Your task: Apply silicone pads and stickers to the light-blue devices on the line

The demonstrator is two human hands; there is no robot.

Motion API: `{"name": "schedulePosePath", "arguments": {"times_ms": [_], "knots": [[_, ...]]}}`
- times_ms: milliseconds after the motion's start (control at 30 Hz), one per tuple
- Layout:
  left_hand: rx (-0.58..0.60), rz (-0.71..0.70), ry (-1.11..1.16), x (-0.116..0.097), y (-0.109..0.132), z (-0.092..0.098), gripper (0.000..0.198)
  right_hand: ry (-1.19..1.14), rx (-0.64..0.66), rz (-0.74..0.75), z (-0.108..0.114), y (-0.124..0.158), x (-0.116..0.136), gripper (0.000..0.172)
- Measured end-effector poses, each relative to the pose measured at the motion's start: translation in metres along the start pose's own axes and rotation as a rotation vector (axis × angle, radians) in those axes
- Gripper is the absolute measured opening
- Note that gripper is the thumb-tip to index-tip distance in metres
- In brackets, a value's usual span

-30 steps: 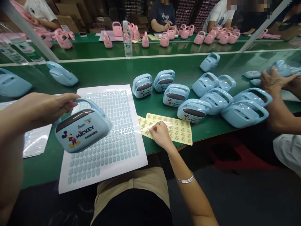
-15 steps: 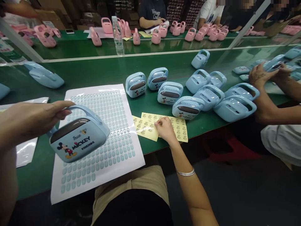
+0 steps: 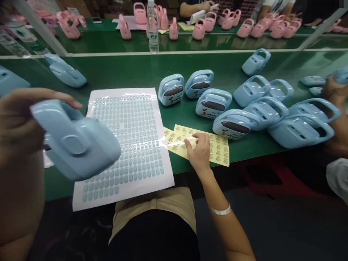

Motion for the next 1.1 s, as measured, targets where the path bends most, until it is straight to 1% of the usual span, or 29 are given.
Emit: {"name": "schedulePosePath", "arguments": {"times_ms": [33, 100, 133, 200, 233, 267, 333, 400, 533, 633, 700, 767, 833, 933, 1000, 1033, 1100], "knots": [[-0.043, -0.005, 0.214, 0.003, 0.003, -0.002, 0.025, -0.041, 0.016, 0.127, -0.001, 0.01, 0.012, 0.012], [-0.05, 0.03, 0.567, 0.009, 0.013, -0.005, 0.029, -0.151, 0.123, 0.41, -0.01, 0.036, 0.04, 0.005], [-0.057, 0.092, 0.721, 0.012, 0.018, -0.007, 0.03, -0.205, 0.197, 0.547, -0.017, 0.05, 0.054, 0.006], [-0.122, 0.209, 0.969, 0.018, 0.032, -0.01, 0.023, -0.291, 0.348, 0.763, -0.035, 0.076, 0.079, 0.01], [-0.181, 0.24, 1.061, 0.02, 0.039, -0.012, 0.018, -0.319, 0.411, 0.834, -0.045, 0.087, 0.089, 0.01], [-0.236, 0.255, 1.127, 0.021, 0.045, -0.014, 0.019, -0.343, 0.453, 0.888, -0.055, 0.095, 0.097, 0.011], [-0.33, 0.247, 1.191, 0.024, 0.058, -0.018, 0.029, -0.36, 0.455, 0.946, -0.071, 0.105, 0.109, 0.015], [-0.388, 0.238, 1.216, 0.027, 0.07, -0.021, 0.031, -0.312, 0.411, 0.972, -0.081, 0.108, 0.116, 0.021], [-0.43, 0.303, 1.229, 0.036, 0.089, -0.023, 0.027, -0.172, 0.355, 0.986, -0.085, 0.11, 0.123, 0.034], [-0.406, 0.344, 1.214, 0.036, 0.096, -0.023, 0.032, -0.135, 0.341, 0.973, -0.083, 0.112, 0.127, 0.038], [-0.387, 0.368, 1.194, 0.033, 0.098, -0.023, 0.035, -0.173, 0.372, 0.948, -0.082, 0.109, 0.128, 0.038], [-0.377, 0.388, 1.213, 0.03, 0.098, -0.024, 0.034, -0.345, 0.409, 0.826, -0.079, 0.101, 0.125, 0.034], [-0.398, 0.375, 1.291, 0.028, 0.099, -0.027, 0.031, -0.544, 0.394, 0.645, -0.072, 0.087, 0.119, 0.028], [-0.462, 0.307, 1.391, 0.023, 0.103, -0.038, 0.034, -0.74, 0.255, 0.347, -0.054, 0.068, 0.112, 0.013], [-0.53, 0.309, 1.388, 0.016, 0.106, -0.049, 0.036, -0.871, 0.136, 0.23, -0.041, 0.062, 0.113, 0.006], [-0.553, 0.337, 1.37, 0.011, 0.107, -0.055, 0.034, -0.93, 0.077, 0.219, -0.036, 0.062, 0.116, 0.006], [-0.576, 0.433, 1.319, 0.0, 0.108, -0.066, 0.031, -0.984, -0.016, 0.287, -0.027, 0.066, 0.126, 0.006]]}}
Point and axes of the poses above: each hand's wrist, its own y-axis away from the middle knuckle, its own z-axis out of the back of the hand, x = y × z, the point moved 1 cm from there along -y, towards the middle knuckle
